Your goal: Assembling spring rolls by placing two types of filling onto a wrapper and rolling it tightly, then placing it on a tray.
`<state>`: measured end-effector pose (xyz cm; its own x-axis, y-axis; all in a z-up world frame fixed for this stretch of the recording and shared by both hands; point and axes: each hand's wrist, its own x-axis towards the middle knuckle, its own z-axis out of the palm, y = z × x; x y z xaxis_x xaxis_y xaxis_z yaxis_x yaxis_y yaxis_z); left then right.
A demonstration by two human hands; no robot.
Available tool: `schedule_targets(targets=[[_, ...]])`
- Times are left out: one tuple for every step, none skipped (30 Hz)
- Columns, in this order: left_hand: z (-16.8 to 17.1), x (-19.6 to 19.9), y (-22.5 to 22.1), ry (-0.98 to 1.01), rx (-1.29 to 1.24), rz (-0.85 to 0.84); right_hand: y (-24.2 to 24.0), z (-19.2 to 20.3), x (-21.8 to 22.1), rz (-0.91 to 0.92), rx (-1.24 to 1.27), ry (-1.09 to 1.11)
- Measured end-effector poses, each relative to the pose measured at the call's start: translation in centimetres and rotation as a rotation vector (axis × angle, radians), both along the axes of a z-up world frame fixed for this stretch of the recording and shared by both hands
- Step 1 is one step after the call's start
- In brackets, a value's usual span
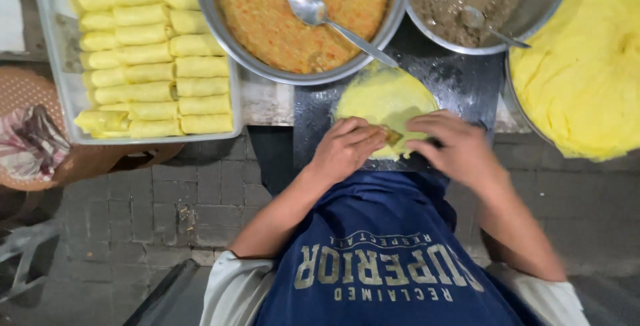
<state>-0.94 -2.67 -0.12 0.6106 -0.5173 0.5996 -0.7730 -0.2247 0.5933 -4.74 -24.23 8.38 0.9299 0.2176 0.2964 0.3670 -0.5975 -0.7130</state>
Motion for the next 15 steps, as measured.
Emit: schedule_targets(targets=[[-0.2,0.0,-0.1,0.006,-0.047,0.003,-0.7,1.7,0.5,-0.002,0.05,0.009],[0.4,0.2,0.2,0.002,-0.049,0.015,-0.5,3.5,1.8,0.01,0.047,0.005],[1.0,0.4,0.5,-0.016,0.0,-0.023,-0.3,5.3,3.0,0.036,-0.025,-0.044],[1.6,0.5,0.8,-0.031,0.05,-0.06,0.0,7.1,4.2,0.062,-0.097,-0.092],[1.7,0.3,1.0,-0.034,0.048,-0.047,1.3,7.7,5.9,0.076,-0.1,-0.096],[1.8,0.3,1.1,-0.031,0.077,-0.049,2.7,8.2,7.6,0.107,-0.298,-0.208],[1.9,0.5,1.1,-0.026,0.106,-0.051,4.0,8.8,9.4,0.138,-0.495,-0.322],[1.6,0.4,1.2,-0.03,0.106,-0.045,4.8,7.7,10.9,0.143,-0.495,-0.327],[1.1,0.3,1.4,-0.007,0.09,-0.064,5.6,6.5,12.5,0.095,-0.735,-0.349],[0.7,0.1,1.4,0.019,0.073,-0.088,6.3,5.3,13.9,0.042,-0.977,-0.365],[0.9,0.2,1.7,0.02,0.071,-0.086,6.9,5.3,15.1,0.044,-0.979,-0.366],[1.0,0.3,1.9,0.035,0.106,-0.118,7.4,5.3,16.2,0.136,-0.993,-0.112],[1.1,0.4,2.1,0.051,0.142,-0.15,7.9,5.2,17.4,0.22,-0.997,0.144],[0.8,0.3,2.2,0.054,0.134,-0.144,8.8,7.0,17.8,0.227,-1.005,0.144],[0.6,0.3,2.3,0.047,0.158,-0.137,9.8,8.7,18.2,0.213,-0.938,0.356]])
